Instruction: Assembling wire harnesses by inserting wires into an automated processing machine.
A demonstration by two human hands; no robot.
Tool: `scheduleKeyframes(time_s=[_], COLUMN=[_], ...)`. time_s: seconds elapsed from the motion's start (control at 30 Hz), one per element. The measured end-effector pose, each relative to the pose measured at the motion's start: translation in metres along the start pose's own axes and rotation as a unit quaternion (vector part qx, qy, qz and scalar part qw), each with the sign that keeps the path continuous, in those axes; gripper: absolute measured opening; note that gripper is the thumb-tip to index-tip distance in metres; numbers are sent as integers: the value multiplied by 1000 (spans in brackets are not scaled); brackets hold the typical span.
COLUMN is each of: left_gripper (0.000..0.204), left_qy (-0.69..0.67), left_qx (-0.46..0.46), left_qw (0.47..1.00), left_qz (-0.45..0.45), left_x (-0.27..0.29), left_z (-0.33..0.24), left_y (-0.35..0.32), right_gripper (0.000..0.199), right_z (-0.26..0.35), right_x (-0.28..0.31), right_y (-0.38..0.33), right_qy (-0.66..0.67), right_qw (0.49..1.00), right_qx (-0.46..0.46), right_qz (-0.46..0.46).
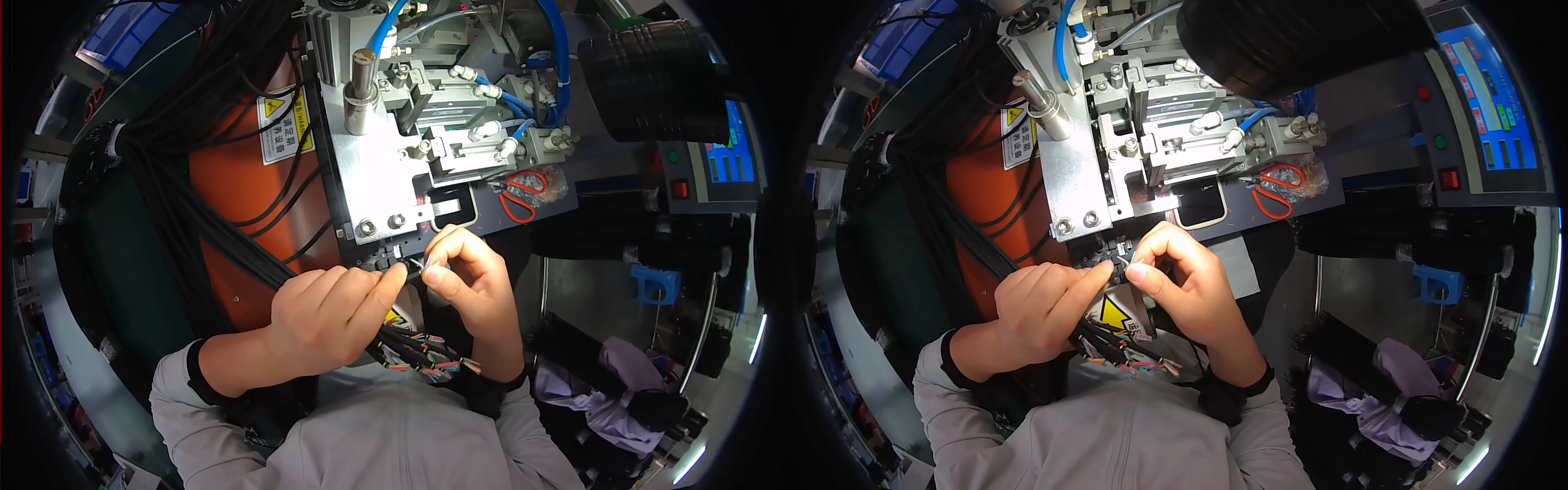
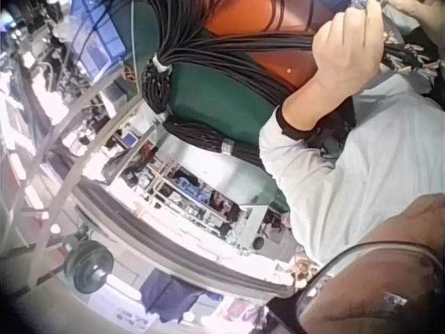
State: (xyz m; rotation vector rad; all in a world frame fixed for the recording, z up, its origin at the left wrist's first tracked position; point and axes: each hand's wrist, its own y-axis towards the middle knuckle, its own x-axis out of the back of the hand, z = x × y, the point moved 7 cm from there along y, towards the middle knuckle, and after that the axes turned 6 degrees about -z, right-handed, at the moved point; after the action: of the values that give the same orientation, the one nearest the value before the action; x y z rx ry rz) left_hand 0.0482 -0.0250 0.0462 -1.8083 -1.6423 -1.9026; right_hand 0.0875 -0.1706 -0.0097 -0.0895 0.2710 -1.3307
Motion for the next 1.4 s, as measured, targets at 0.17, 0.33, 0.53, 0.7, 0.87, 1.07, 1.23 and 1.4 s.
scheduleKeyframes(time_s=[0.17, 0.33, 0.53, 0.7, 0.87, 1.07, 1.23, 1.4], left_gripper=[36, 30, 23, 23, 23, 23, 30, 28], left_qy=[11, 49, 126, 113, 86, 62, 100, 80], left_qx=[-13, -6, 13, 15, 5, 32, 82, 109], left_qw=[1000, 995, 988, 988, 993, 996, 982, 981], left_qz=[7, 82, 90, 101, 80, 60, 137, 136], left_x=[-8, -21, -25, -26, -25, -21, -18, -17], left_z=[-3, -2, -2, -1, 1, 10, 7, 14], left_y=[0, -3, -4, -3, 0, -4, -11, -10], right_gripper=[9, 8, 6, 6, 4, 8, 8, 13], right_z=[-2, 6, 0, -13, -52, -27, -33, 15], right_x=[7, -7, -10, -4, 8, 1, 8, -20], right_y=[8, 13, 9, 12, 19, 14, 19, 9], right_qy=[-89, -291, -367, -261, -68, -151, -109, -171], right_qw=[989, 920, 892, 923, 991, 958, 977, 904], right_qx=[113, 250, 250, 258, 60, 188, 149, 384], right_qz=[-18, -80, -80, -116, -103, -154, -102, 80])
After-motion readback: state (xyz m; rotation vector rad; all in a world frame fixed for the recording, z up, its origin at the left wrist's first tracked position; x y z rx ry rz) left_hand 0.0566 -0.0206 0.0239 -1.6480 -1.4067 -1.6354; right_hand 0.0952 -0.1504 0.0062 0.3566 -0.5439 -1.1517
